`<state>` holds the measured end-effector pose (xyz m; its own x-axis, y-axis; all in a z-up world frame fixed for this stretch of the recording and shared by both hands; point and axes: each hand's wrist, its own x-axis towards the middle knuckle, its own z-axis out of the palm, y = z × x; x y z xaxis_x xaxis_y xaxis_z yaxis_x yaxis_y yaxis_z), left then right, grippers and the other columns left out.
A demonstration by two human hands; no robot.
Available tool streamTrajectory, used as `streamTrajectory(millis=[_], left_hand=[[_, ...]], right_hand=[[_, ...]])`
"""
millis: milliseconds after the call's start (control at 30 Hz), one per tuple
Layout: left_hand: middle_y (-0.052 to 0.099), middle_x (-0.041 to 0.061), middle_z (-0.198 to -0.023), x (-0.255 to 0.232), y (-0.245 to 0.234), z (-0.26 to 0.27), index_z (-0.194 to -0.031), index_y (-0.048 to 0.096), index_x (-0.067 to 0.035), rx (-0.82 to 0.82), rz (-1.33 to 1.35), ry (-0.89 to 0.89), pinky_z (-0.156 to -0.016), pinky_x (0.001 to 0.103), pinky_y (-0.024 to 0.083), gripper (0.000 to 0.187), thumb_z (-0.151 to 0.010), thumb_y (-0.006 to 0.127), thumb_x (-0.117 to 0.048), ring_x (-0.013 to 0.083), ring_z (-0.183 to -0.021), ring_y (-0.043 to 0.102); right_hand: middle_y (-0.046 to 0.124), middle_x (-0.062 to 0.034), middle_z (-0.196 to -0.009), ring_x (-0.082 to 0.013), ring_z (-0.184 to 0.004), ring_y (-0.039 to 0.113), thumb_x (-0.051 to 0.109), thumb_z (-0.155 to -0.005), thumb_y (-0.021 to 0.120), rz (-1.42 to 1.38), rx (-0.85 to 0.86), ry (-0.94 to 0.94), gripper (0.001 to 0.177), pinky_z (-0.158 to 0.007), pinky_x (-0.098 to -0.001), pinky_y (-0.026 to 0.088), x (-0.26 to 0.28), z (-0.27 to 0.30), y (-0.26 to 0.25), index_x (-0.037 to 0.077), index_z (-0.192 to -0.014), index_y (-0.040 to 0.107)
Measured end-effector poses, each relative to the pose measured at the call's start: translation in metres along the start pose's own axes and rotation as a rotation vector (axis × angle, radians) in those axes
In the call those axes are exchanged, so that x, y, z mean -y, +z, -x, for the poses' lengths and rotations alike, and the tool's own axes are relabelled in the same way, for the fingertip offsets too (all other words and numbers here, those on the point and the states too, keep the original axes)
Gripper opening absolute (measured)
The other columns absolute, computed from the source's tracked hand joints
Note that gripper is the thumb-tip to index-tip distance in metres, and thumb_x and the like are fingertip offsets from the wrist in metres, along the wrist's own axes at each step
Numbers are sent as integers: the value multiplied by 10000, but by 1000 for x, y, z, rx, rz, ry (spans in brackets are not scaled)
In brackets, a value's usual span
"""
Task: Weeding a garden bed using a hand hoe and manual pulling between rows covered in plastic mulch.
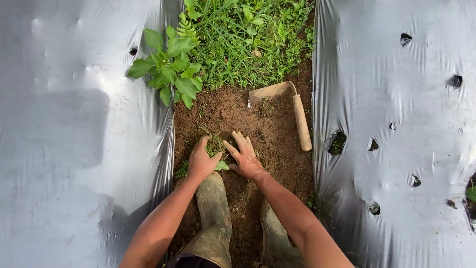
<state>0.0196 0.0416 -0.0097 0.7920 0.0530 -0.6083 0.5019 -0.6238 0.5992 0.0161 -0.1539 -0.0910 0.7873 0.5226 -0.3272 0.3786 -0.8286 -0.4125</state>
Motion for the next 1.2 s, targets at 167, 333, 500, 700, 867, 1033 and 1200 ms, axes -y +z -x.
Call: streamTrajectory(millis=[167,333,500,700,867,1033,1200], left_hand=[[368,348,-1581,-40,-24,-23,-1605,290,-55,-20,300,-144,-1175,633,360,949,-906,733,-519,503,-1479,362],[294,315,-1645,-77,-43,-19,-1639,256,-15,-20,361,-110,-1222,605,296,1049,-888,747,-559,469,-1539,277],[216,332,-1654,-32,-28,-14,-1525,433,-56,-72,80,-115,-1211,627,332,739,-925,732,-366,510,-1526,276],[213,366,-1644,-17,-18,-1,-1540,386,-23,-67,112,-122,-1215,648,288,720,-959,705,-303,522,-1544,206],[211,335,-1666,-19,-25,3,-1586,308,12,-126,196,-187,-1240,599,234,794,-982,664,-362,464,-1576,148],[202,358,-1662,2,-7,7,-1592,249,79,-227,260,-188,-1268,565,185,861,-984,639,-390,466,-1580,141],[423,327,-1492,32,19,11,-1479,408,15,-376,253,-44,-1205,603,321,702,-902,738,-209,516,-1467,353]], right_hand=[[413,-48,-1542,-307,-1493,392,302,-980,675,-29,-227,26,588,-1257,-480,330,-96,-62,14,307,-1537,483],[509,-61,-1401,-313,-1385,550,243,-1000,689,-314,-472,132,528,-1154,-458,507,-87,-30,-48,229,-1499,517],[260,-136,-1669,-428,-1570,219,942,-670,589,135,-187,-80,1162,-1266,-627,238,-73,38,-36,366,-1635,293],[181,-213,-1699,-460,-1593,133,990,-720,436,248,-334,108,1143,-1275,-646,173,-84,7,0,345,-1643,241],[158,-218,-1706,-446,-1594,140,951,-830,390,79,-260,134,1082,-1284,-622,156,-39,-66,-13,291,-1668,207],[221,-80,-1713,-405,-1603,156,747,-914,355,115,-95,-278,805,-1286,-624,170,6,-93,-14,406,-1639,289],[436,72,-1503,-251,-1514,305,633,-874,630,349,-77,-431,496,-1151,-586,367,-18,-92,15,362,-1288,587]])
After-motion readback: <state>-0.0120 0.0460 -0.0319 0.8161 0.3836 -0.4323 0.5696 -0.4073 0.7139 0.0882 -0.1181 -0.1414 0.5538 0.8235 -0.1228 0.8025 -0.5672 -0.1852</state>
